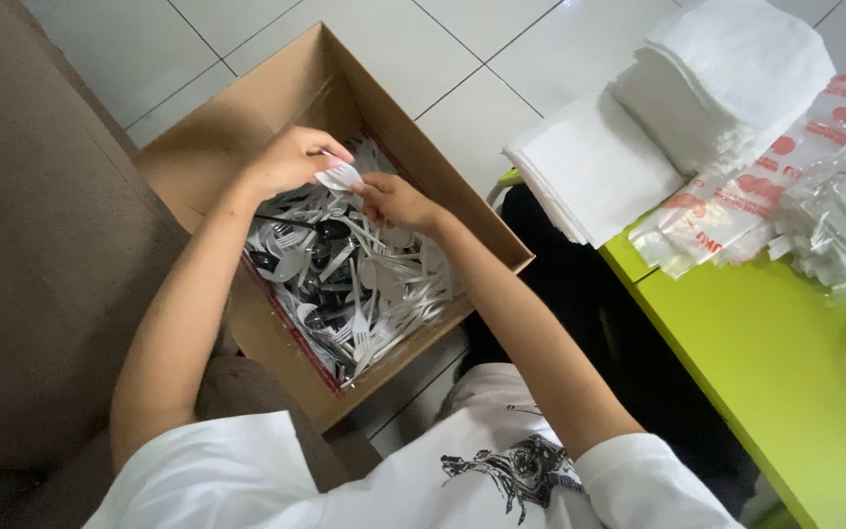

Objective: Wrapping plastic forks and spoons in paper napkins and placing them in a storage container.

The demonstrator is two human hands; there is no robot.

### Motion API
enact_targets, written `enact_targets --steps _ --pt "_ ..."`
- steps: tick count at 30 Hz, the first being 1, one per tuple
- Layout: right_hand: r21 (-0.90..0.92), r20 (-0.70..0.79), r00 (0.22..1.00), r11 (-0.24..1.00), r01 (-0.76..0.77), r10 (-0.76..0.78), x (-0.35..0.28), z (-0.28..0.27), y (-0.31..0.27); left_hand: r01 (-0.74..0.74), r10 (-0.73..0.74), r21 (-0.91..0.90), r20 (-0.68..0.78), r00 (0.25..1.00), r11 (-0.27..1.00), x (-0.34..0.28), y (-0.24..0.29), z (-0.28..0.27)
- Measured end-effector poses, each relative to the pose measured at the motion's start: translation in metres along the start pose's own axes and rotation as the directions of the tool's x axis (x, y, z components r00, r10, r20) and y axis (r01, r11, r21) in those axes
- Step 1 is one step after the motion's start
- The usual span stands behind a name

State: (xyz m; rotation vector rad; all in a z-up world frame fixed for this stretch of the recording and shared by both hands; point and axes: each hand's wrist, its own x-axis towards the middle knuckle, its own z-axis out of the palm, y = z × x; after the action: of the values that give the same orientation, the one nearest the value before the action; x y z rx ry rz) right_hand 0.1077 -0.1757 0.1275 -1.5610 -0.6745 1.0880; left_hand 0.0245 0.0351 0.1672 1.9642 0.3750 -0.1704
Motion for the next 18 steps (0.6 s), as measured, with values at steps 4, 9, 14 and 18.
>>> enact_targets --steps 4,9,14,18 --pt "-0.437 -0.102 0.988 0.897 0.063 -0.12 -0.003 -0.005 0.007 -0.119 0.136 0.151 -0.112 0.984 0.981 0.015 -0.023 -0.007" --pt "-0.233 -0.025 0.978 0.952 0.197 -0.209 -0.007 0.008 -0.001 -0.161 0.16 0.005 -0.144 0.977 0.987 -0.008 0.007 -0.03" --pt "0.231 0.058 0.984 0.961 0.152 -0.169 -0.019 0.001 -0.016 -0.155 0.118 -0.288 -0.14 0.983 0.945 -0.028 0.053 -0.024" --pt "0.231 0.006 0.987 0.961 0.155 -0.16 -0.014 -0.011 -0.006 -0.185 0.139 -0.262 -0.185 0.973 0.947 -0.031 0.066 -0.014"
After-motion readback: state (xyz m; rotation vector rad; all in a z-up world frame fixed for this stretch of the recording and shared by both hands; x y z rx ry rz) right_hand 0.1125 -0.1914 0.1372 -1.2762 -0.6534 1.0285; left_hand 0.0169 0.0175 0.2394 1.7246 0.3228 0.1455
